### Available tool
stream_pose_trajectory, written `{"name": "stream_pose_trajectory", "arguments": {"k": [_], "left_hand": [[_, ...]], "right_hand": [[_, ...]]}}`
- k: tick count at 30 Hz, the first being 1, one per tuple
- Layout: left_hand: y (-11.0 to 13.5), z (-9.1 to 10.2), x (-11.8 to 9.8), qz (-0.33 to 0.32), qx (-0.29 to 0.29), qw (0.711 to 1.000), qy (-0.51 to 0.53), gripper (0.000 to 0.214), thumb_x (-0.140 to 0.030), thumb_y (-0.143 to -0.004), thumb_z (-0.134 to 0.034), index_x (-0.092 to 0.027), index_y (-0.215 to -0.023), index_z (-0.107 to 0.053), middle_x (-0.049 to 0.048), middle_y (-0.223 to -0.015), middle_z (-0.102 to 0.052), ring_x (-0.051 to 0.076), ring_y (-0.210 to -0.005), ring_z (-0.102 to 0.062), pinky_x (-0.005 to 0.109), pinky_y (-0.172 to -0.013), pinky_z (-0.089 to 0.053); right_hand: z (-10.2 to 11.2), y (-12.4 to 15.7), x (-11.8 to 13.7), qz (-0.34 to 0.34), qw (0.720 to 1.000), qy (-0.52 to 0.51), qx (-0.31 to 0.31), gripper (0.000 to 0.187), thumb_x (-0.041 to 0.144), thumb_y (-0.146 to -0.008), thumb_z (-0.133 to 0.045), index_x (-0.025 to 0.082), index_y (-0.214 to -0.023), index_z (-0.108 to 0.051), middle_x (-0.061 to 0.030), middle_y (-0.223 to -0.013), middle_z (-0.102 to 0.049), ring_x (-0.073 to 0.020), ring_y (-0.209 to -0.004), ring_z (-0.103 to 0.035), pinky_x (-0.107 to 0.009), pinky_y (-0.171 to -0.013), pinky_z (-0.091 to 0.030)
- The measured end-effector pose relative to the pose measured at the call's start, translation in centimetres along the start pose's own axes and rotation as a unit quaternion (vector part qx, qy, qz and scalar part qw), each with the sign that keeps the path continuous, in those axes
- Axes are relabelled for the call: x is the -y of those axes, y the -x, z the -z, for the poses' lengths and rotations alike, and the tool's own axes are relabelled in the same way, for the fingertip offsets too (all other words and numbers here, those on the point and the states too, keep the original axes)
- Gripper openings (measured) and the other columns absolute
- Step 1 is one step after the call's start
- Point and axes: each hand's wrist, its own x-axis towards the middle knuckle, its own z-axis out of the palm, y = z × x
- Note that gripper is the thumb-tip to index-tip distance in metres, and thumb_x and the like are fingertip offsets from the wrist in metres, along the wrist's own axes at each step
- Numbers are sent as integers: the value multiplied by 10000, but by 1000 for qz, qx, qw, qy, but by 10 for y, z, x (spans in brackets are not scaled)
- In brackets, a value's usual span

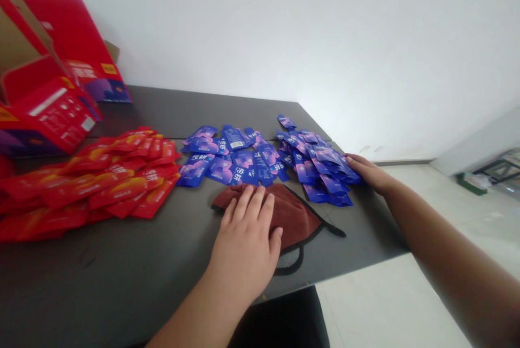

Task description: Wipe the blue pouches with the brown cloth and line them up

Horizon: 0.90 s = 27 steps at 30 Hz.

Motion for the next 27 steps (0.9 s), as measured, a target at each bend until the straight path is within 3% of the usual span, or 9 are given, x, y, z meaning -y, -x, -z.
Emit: {"name": "stream_pose_trajectory", "arguments": {"k": [8, 20, 27], "left_hand": [[1, 2, -1, 0, 1, 1000, 0, 577, -356, -1050, -530, -167, -1595, -514, 93, -1718, -456, 340, -1615, -358, 601, -1295, -356], [1, 0, 0, -2, -6, 1000, 4, 563, -361, -1057, -530, -173, -1588, -517, 96, -1716, -460, 339, -1616, -354, 597, -1296, -353], [2, 3, 0, -2, -10, 1000, 16, 553, -362, -1056, -532, -172, -1575, -522, 80, -1679, -514, 327, -1605, -366, 579, -1294, -351]], "right_hand": [[0, 3, 3, -3, 1000, -6, 1, 612, 676, -885, -714, 275, -1346, -733, -83, -1494, -692, -365, -1467, -568, -552, -1304, -337], [-12, -1, 15, 14, 999, -43, 15, 632, 631, -837, -776, 264, -1350, -731, -93, -1468, -710, -373, -1413, -617, -554, -1250, -425], [-17, -7, 19, 29, 998, -39, -51, 566, 629, -880, -682, 245, -1294, -733, -114, -1325, -777, -367, -1277, -697, -525, -1129, -540]]}}
